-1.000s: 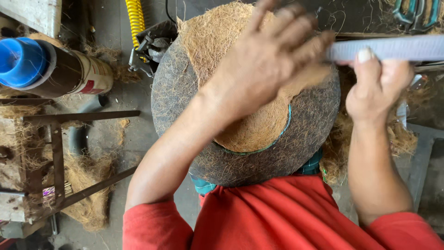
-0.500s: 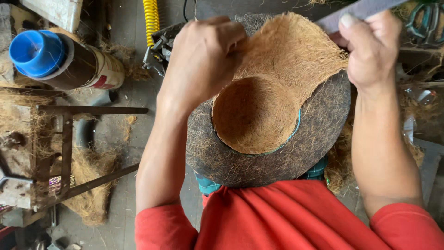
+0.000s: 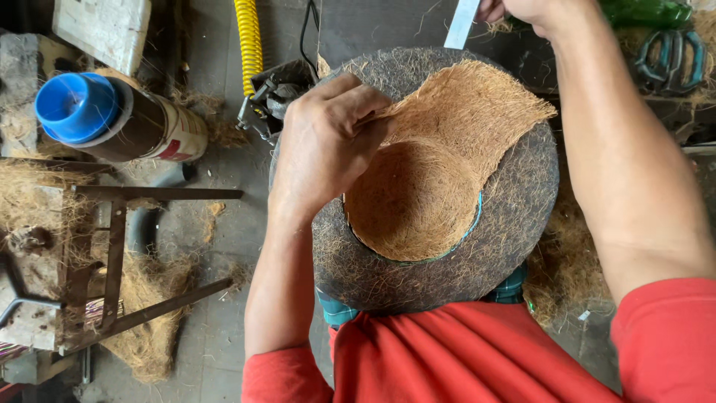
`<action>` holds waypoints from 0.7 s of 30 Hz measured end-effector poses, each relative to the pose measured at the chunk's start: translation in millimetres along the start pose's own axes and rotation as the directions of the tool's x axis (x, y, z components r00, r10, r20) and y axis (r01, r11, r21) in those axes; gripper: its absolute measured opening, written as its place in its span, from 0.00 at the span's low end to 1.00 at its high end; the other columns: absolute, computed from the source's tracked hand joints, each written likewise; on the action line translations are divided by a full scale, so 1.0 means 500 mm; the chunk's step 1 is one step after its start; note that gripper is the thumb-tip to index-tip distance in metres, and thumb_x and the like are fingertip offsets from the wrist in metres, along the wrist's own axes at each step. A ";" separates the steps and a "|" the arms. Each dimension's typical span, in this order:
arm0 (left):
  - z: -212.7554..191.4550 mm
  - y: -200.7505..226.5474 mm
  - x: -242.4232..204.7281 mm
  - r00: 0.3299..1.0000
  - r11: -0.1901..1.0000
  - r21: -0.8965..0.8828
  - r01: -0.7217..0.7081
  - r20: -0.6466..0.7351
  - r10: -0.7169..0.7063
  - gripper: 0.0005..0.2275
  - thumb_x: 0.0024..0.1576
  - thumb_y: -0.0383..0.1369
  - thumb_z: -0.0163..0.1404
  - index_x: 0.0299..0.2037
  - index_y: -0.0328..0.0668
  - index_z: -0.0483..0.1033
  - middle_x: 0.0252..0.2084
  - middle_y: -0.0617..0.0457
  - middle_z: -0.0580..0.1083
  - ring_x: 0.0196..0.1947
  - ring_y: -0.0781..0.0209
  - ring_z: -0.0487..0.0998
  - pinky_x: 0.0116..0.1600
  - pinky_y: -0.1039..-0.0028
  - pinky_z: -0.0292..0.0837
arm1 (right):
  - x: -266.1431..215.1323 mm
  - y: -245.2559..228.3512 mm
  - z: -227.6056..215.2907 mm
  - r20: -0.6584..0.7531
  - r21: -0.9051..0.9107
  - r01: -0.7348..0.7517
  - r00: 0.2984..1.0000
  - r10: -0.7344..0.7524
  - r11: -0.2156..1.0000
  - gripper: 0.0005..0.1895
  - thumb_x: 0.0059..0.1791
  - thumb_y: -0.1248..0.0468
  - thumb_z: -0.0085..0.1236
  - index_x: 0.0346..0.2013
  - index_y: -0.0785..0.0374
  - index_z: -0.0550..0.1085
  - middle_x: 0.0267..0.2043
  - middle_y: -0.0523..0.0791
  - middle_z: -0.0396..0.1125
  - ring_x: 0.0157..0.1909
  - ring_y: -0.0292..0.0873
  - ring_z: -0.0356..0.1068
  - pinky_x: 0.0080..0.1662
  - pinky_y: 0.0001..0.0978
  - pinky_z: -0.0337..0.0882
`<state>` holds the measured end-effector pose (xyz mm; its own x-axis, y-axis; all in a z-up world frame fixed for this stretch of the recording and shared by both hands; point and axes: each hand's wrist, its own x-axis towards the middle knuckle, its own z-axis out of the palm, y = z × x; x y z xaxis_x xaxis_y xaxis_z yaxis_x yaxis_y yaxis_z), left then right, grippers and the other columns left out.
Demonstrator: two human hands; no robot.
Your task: The person shapes a hat made of coconut fiber on a round wooden platform, using a ruler to measure, a green glass bottle to press and smooth the fiber, and a hairdryer to apply air.
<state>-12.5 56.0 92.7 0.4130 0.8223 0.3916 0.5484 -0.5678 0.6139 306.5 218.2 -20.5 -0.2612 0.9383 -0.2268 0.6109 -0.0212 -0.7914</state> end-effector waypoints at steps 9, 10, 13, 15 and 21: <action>0.009 -0.029 -0.002 1.000 0.978 -0.206 0.019 -0.020 -0.024 0.07 0.57 0.29 0.61 0.39 0.34 0.78 0.33 0.52 0.75 0.29 0.61 0.73 0.35 0.72 0.67 | 0.038 -0.057 0.025 0.043 -0.211 -0.420 0.898 0.438 0.883 0.17 0.58 0.50 0.42 0.30 0.51 0.70 0.34 0.36 0.69 0.33 0.33 0.66 0.48 0.50 0.56; 0.010 -0.032 -0.002 1.000 0.978 -0.207 0.017 -0.021 -0.022 0.07 0.57 0.29 0.61 0.39 0.34 0.78 0.33 0.52 0.75 0.29 0.61 0.73 0.35 0.72 0.67 | 0.033 -0.068 0.028 0.041 -0.212 -0.420 0.898 0.438 0.882 0.17 0.58 0.50 0.42 0.30 0.51 0.70 0.34 0.36 0.69 0.33 0.33 0.66 0.48 0.50 0.56; 0.015 -0.042 -0.002 0.999 0.972 -0.231 0.033 -0.007 -0.036 0.07 0.57 0.31 0.60 0.40 0.36 0.78 0.34 0.52 0.75 0.31 0.62 0.72 0.36 0.73 0.68 | 0.020 -0.095 0.037 0.023 -0.272 -0.478 0.864 0.502 0.835 0.17 0.54 0.48 0.42 0.28 0.52 0.71 0.35 0.38 0.72 0.37 0.34 0.67 0.46 0.47 0.57; 0.023 -0.050 -0.002 0.994 0.961 -0.261 0.095 -0.027 -0.106 0.08 0.57 0.32 0.60 0.42 0.38 0.78 0.40 0.50 0.79 0.33 0.64 0.76 0.37 0.77 0.71 | 0.020 -0.103 0.043 -0.018 -0.317 -0.437 0.890 0.455 0.842 0.18 0.54 0.49 0.44 0.32 0.58 0.74 0.30 0.44 0.71 0.35 0.40 0.70 0.43 0.49 0.64; 0.039 -0.067 -0.014 0.977 0.937 -0.306 0.166 -0.076 -0.198 0.08 0.58 0.33 0.58 0.43 0.41 0.78 0.39 0.52 0.76 0.37 0.63 0.75 0.40 0.77 0.68 | 0.023 -0.080 0.045 -0.148 -0.470 -0.100 0.988 0.033 0.877 0.14 0.46 0.66 0.41 0.20 0.53 0.50 0.19 0.41 0.45 0.23 0.43 0.46 0.27 0.46 0.41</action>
